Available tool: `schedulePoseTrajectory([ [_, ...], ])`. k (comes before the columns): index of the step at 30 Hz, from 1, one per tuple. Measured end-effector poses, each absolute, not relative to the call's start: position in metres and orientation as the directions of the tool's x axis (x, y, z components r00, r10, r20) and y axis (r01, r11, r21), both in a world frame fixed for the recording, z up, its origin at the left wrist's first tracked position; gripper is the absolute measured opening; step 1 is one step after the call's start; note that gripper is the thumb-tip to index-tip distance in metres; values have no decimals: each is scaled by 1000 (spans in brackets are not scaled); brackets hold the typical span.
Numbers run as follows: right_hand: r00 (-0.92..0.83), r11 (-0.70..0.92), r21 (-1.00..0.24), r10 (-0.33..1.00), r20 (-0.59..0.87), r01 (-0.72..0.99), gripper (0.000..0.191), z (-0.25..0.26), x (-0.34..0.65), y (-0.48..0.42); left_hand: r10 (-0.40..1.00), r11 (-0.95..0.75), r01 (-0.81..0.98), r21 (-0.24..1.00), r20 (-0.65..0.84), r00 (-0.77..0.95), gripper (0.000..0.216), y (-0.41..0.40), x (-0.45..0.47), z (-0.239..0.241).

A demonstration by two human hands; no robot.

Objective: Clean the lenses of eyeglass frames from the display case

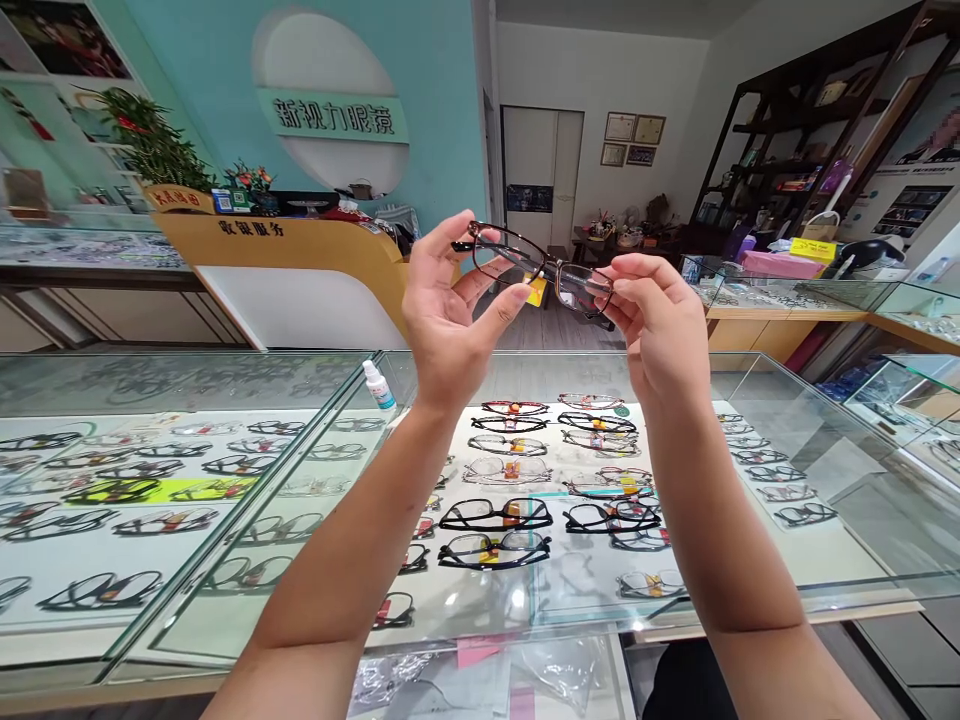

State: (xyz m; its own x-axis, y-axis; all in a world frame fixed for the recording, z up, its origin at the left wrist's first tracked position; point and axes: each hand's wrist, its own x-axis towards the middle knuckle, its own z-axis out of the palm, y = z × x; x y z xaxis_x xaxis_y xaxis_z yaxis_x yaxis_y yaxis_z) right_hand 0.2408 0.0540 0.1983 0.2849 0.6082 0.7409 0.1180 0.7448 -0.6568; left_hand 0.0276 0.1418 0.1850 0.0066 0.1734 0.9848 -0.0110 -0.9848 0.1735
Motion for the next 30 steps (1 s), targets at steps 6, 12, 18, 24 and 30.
schedulePoseTrajectory([
  [6, 116, 701, -650, 649, 752, 294, 11, 208, 238, 37, 205, -975, -44, 218, 959, 196, 77, 131, 19, 194],
  [12, -123, 652, -731, 757, 642, 201, 33, 213, 241, 29, 245, -943, -138, 303, 912, 330, 74, 107, 10, 204],
  [18, -194, 590, -795, 804, 562, 144, 48, 221, 241, 15, 293, -918, -155, 366, 887, 357, 77, 100, 10, 209],
  [24, -40, 665, -723, 741, 671, 187, 46, 215, 239, 22, 287, -958, 26, 285, 955, 81, 66, 88, 23, 202],
  [30, 102, 736, -500, 516, 851, 456, 23, 209, 223, 19, 563, -825, 119, 553, 823, 82, 40, 56, 38, 200],
])
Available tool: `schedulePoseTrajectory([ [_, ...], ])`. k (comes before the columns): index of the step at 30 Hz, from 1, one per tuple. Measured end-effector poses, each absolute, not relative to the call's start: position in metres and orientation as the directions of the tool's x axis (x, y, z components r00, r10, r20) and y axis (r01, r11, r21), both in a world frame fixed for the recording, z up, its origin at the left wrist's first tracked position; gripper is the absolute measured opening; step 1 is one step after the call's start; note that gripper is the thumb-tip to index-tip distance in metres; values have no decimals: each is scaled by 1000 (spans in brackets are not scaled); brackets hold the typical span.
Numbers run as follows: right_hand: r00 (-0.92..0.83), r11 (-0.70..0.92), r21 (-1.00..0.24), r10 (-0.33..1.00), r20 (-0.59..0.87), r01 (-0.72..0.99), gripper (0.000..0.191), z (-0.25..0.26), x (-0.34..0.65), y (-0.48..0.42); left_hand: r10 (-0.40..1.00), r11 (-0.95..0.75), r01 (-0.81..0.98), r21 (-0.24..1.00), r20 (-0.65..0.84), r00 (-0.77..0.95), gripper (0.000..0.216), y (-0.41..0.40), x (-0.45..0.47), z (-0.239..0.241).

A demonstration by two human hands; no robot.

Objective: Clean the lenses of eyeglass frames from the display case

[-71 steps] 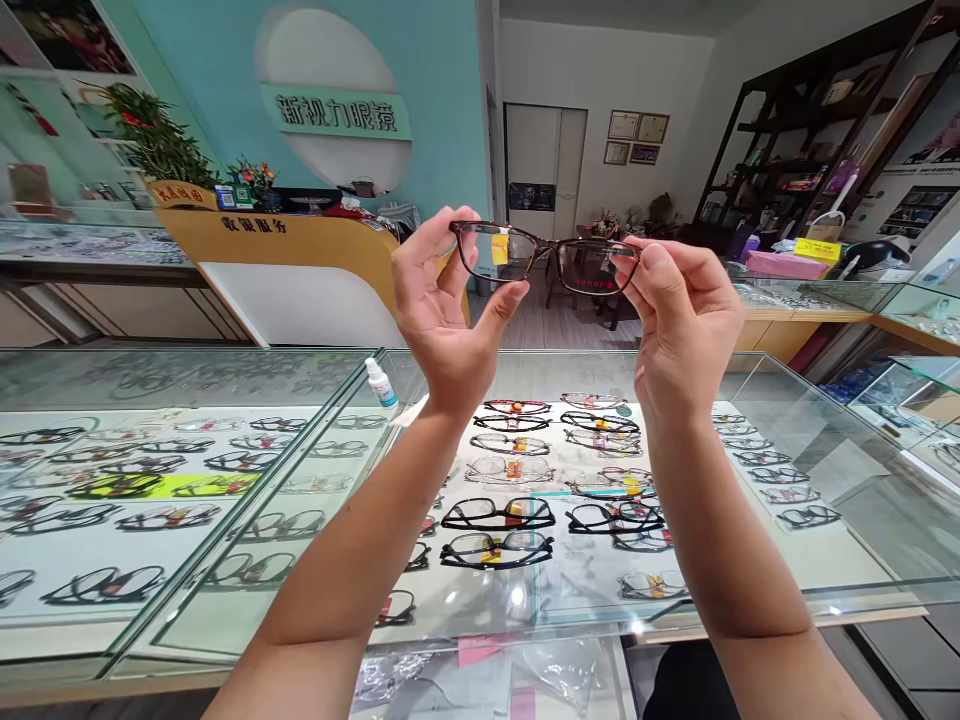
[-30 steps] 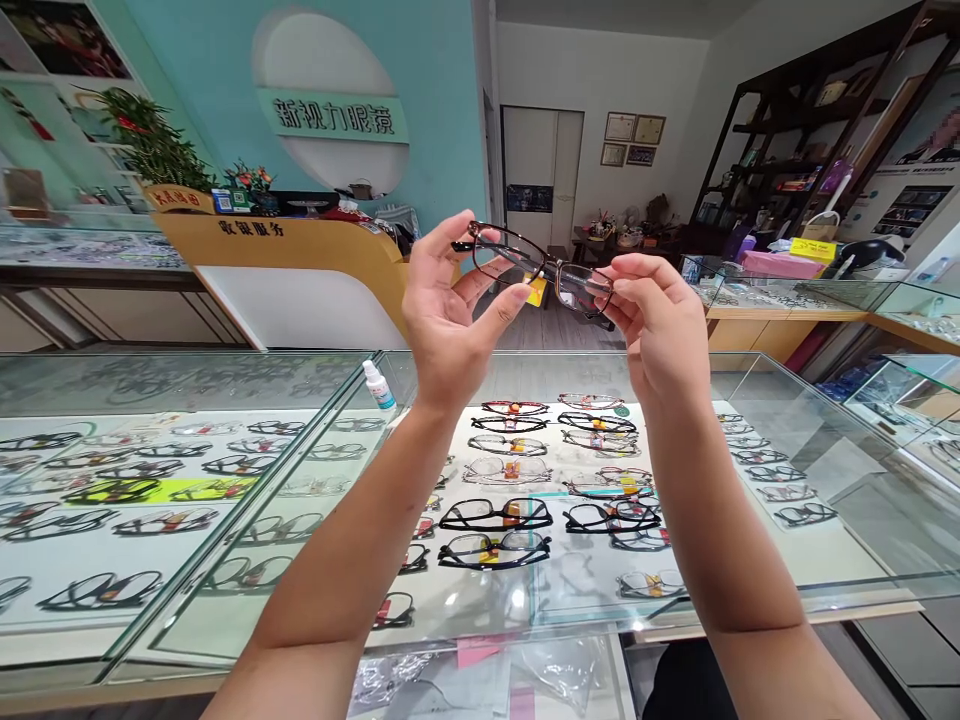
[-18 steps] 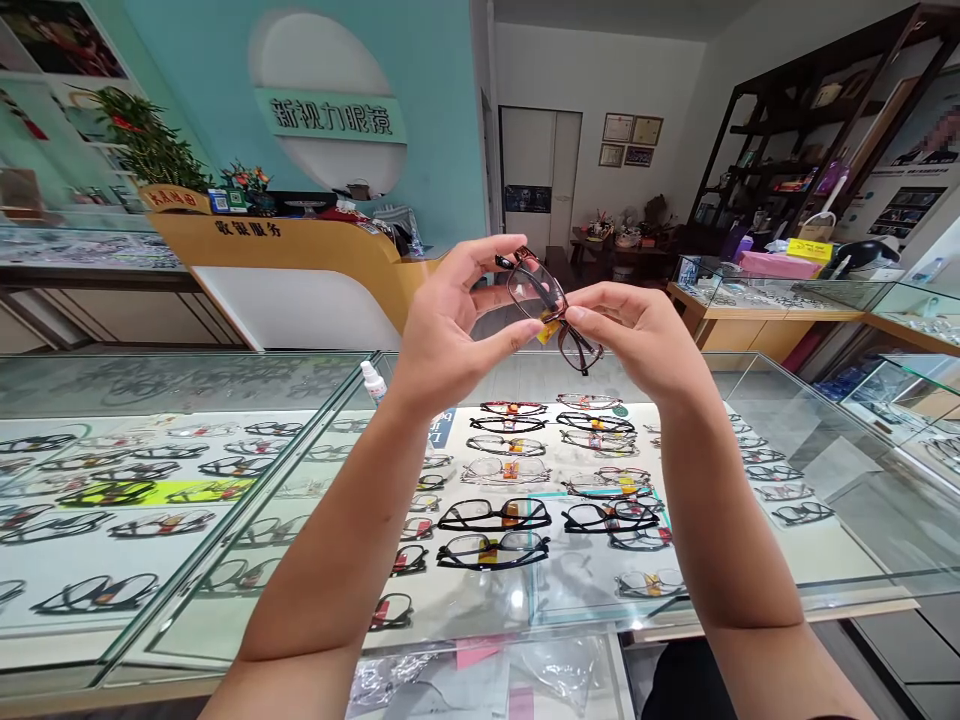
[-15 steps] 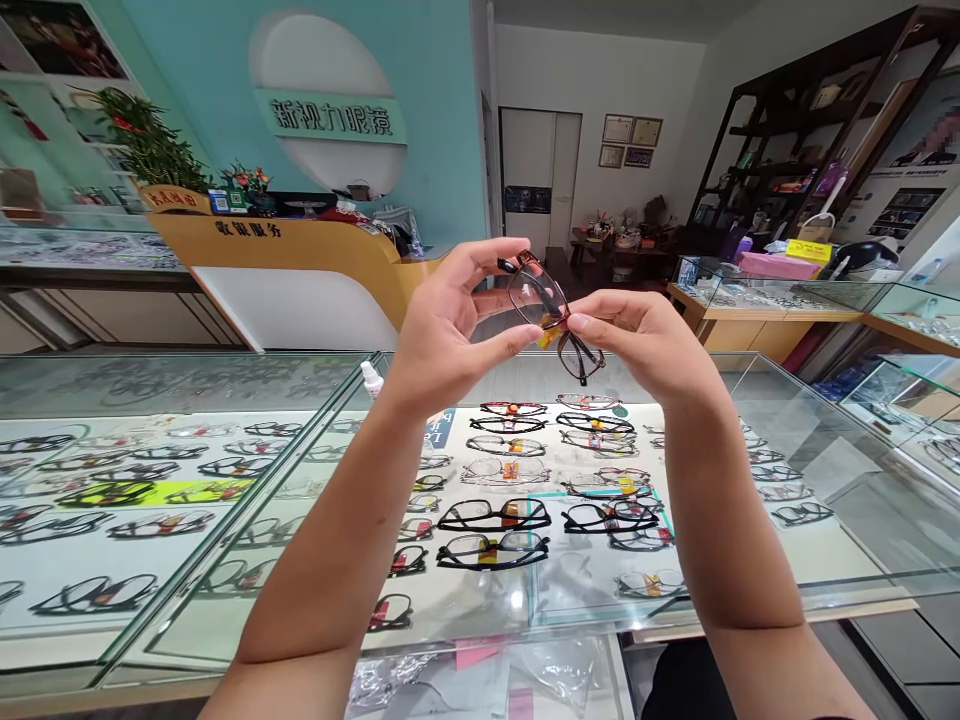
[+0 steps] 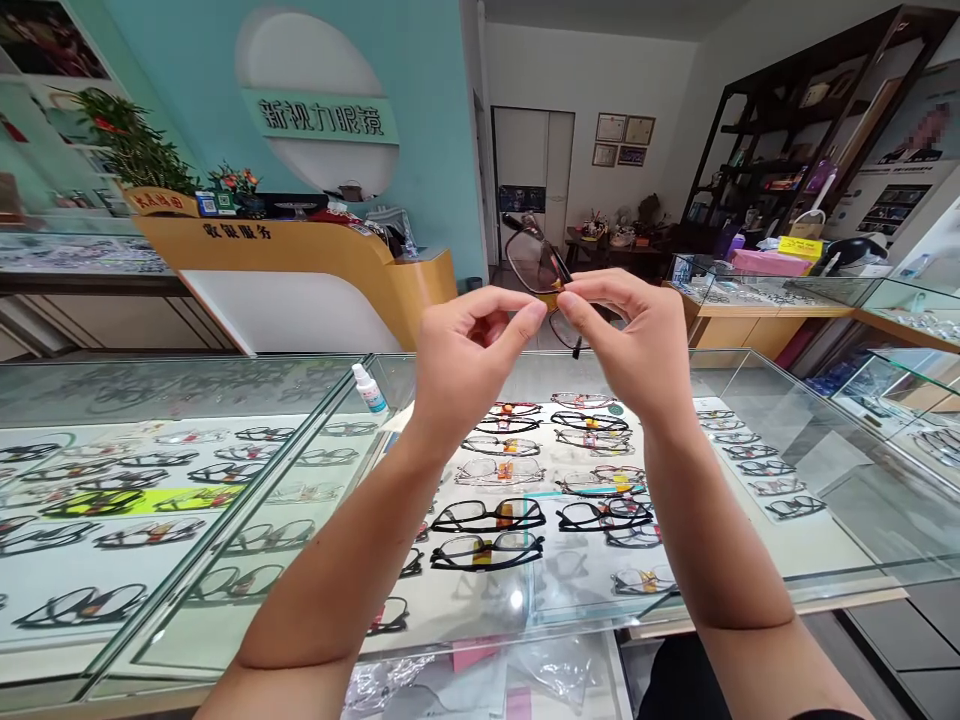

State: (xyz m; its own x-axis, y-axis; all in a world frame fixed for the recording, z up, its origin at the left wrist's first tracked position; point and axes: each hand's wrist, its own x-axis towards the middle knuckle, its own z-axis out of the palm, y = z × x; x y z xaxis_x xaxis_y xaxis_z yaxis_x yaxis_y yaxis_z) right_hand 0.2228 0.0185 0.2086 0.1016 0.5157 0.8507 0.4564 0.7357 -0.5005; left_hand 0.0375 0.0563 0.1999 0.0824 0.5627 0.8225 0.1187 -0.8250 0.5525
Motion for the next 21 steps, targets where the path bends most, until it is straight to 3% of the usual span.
schedulePoseTrajectory([
  [4, 56, 680, -379, 446, 893, 628, 16, 205, 210, 14, 693, -714, 19, 700, 703, 158, 50, 60, 41, 202],
  [9, -56, 614, -331, 523, 850, 716, 16, 206, 206, 6, 745, -658, -32, 752, 657, 118, 47, 76, 39, 199],
  [16, 11, 553, -504, 666, 746, 664, 12, 216, 222, 4, 773, -609, -65, 790, 610, 172, 42, 76, 42, 200],
  [21, -39, 549, -586, 748, 662, 596, 14, 224, 236, 7, 788, -581, -71, 811, 582, 201, 48, 71, 48, 202],
])
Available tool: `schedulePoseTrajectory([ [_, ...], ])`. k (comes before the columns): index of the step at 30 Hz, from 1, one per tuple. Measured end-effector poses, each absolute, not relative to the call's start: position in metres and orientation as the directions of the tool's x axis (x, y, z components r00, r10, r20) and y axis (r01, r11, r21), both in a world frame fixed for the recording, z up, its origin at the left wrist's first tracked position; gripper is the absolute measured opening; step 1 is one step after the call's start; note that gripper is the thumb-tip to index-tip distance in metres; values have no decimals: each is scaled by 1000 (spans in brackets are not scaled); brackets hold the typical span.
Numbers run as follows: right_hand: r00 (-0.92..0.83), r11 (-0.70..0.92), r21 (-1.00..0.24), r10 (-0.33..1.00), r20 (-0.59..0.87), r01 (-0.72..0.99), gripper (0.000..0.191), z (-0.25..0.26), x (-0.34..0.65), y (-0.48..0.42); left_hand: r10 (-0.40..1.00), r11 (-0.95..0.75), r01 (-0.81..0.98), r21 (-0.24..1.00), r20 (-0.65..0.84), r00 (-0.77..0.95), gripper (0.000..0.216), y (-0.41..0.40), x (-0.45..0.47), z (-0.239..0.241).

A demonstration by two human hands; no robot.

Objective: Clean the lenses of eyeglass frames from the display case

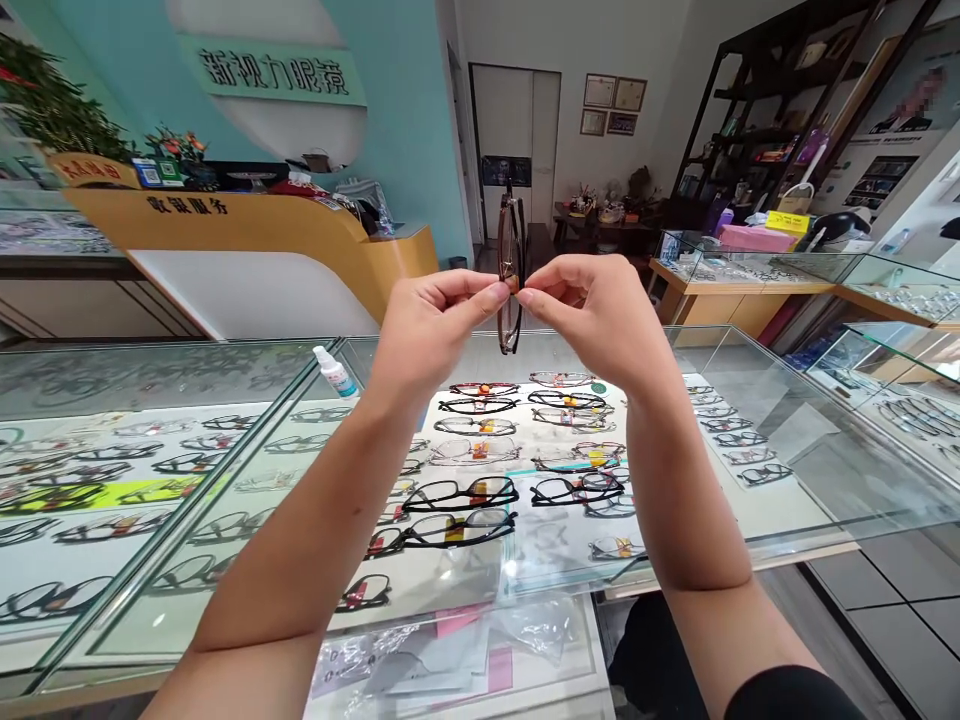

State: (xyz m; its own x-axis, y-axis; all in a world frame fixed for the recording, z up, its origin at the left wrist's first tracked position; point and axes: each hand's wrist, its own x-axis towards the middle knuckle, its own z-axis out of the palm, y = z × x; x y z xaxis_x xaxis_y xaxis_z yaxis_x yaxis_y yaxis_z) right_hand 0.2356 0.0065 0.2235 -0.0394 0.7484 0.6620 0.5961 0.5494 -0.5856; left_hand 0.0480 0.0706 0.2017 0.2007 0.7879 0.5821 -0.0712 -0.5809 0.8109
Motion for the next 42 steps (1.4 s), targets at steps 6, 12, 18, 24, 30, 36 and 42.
schedulePoseTrajectory([
  [6, -139, 593, -650, 780, 610, 475, 32, 226, 260, 7, 815, -517, -43, 855, 507, 280, 48, 68, 59, 201],
  [12, -149, 552, -772, 832, 534, 316, 46, 189, 298, 19, 813, -496, 55, 866, 442, 378, 43, 76, 83, 178],
  [18, -116, 403, -885, 915, 386, 232, 56, 134, 333, 30, 810, -501, 227, 835, 360, 463, 37, 78, 106, 148],
  [24, 146, 348, -926, 918, 368, 146, 79, 96, 396, 45, 728, -643, 573, 507, 172, 664, 26, 83, 116, 142],
  [30, 432, 320, -945, 844, 319, 73, 80, 63, 424, 72, 645, -753, 656, 54, -141, 751, 26, 73, 142, 130],
  [36, 407, 252, -955, 865, 294, 153, 81, 46, 423, 86, 625, -769, 639, -17, -232, 745, 27, 72, 157, 109],
  [42, 345, 271, -943, 881, 323, 190, 79, 48, 415, 84, 633, -768, 636, -77, -247, 734, 30, 73, 157, 106],
])
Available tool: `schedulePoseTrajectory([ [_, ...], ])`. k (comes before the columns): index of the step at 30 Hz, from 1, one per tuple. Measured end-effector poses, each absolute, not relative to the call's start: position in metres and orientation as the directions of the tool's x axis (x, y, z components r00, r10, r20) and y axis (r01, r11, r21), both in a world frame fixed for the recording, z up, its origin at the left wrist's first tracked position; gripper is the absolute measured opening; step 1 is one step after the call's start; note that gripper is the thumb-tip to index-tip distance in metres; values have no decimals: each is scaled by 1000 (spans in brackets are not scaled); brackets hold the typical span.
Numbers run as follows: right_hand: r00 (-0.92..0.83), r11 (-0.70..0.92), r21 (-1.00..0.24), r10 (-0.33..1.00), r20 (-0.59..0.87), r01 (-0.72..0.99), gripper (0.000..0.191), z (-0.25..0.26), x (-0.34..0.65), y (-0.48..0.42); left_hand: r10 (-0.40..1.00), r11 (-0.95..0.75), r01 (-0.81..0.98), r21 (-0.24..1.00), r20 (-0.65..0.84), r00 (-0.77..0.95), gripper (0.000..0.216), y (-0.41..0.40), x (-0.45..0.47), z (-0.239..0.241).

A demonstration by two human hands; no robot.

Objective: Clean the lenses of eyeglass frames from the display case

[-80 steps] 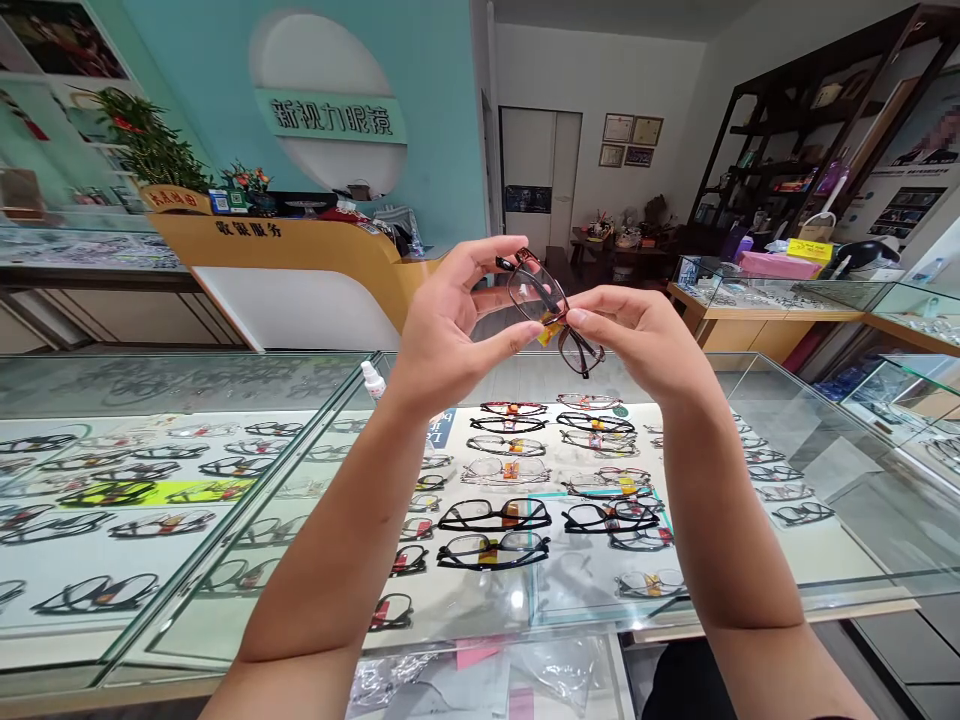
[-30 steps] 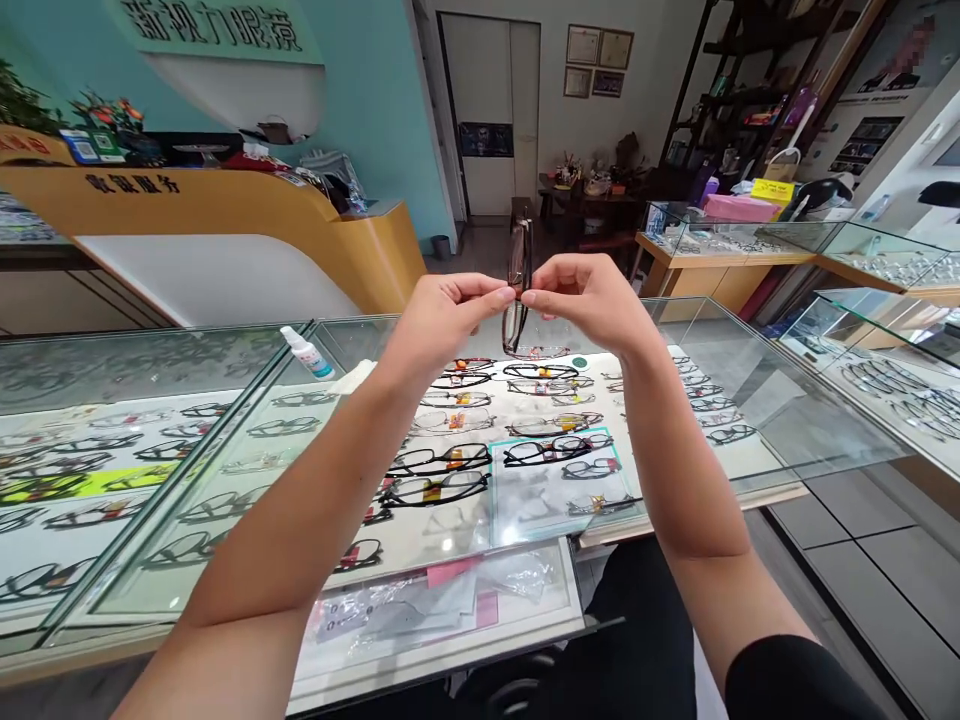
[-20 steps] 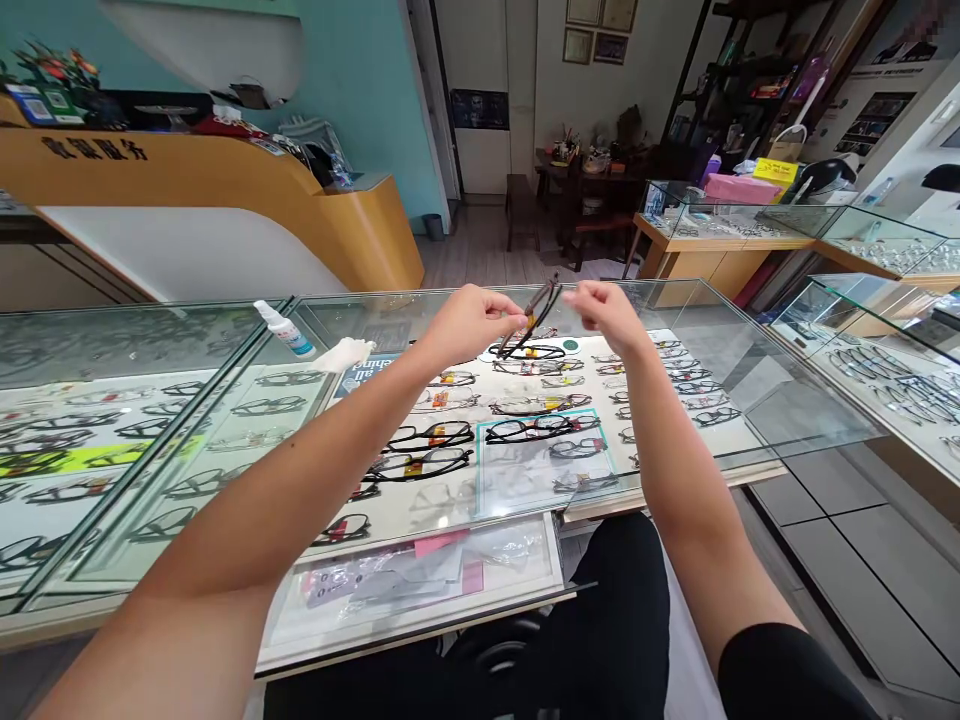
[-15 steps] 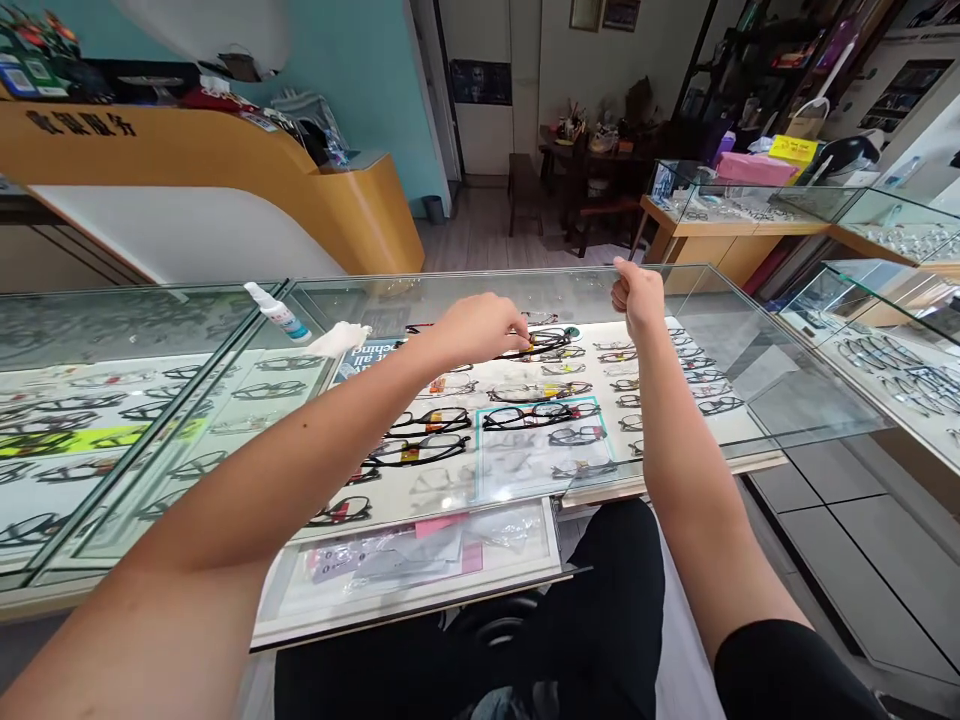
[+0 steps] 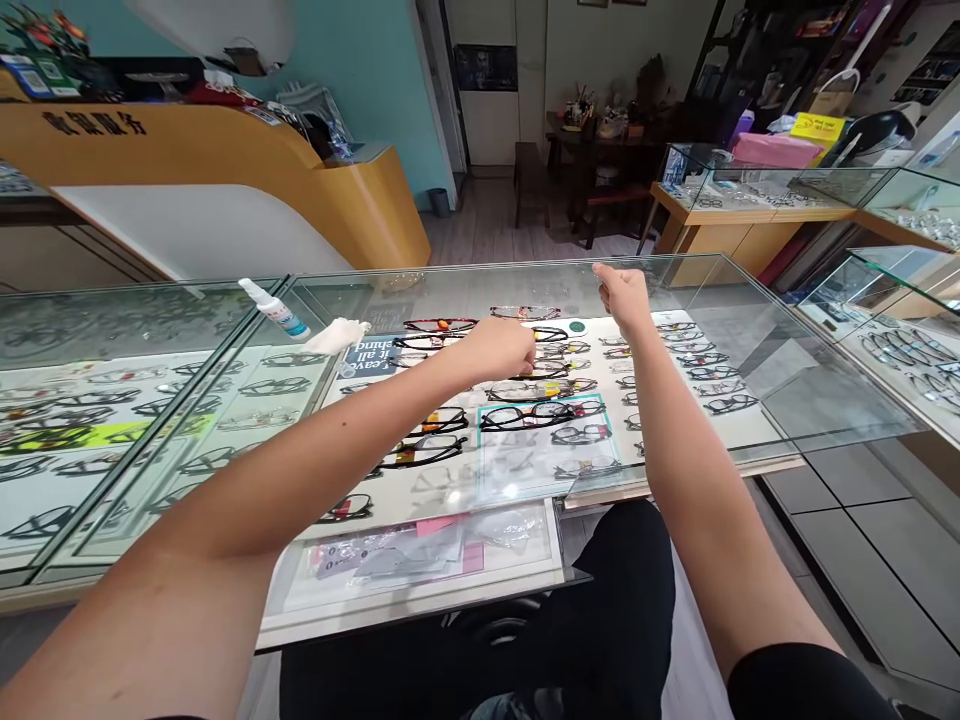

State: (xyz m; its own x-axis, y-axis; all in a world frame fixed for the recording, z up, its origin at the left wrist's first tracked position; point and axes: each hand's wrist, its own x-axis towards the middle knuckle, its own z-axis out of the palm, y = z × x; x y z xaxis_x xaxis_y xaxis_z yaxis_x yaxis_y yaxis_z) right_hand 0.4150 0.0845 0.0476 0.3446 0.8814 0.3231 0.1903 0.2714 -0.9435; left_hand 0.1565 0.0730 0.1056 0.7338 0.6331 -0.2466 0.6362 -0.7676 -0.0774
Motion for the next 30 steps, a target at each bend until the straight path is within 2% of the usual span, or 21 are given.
schedulePoseTrajectory([
  [7, 305, 291, -930, 885, 351, 224, 77, 51, 406, 79, 639, -757, 647, -90, -306, 705, 31, 75, 155, 117],
  [11, 307, 290, -923, 881, 361, 253, 76, 51, 405, 78, 657, -748, 660, -71, -216, 722, 30, 86, 154, 122],
  [17, 274, 296, -943, 904, 327, 150, 81, 56, 404, 77, 664, -746, 658, -105, -205, 719, 29, 103, 164, 104],
  [21, 264, 321, -939, 901, 344, 126, 81, 61, 406, 72, 657, -750, 658, -67, -182, 731, 24, 104, 163, 103],
  [23, 304, 344, -933, 882, 360, 106, 81, 63, 407, 70, 647, -759, 652, -4, -122, 753, 22, 101, 155, 111],
  [25, 351, 363, -929, 862, 366, 78, 80, 65, 409, 69, 642, -759, 642, 109, -39, 766, 20, 98, 142, 122],
  [30, 383, 355, -928, 846, 371, 114, 80, 68, 408, 65, 706, -654, 489, 577, 236, 667, 30, 96, 91, 133],
])
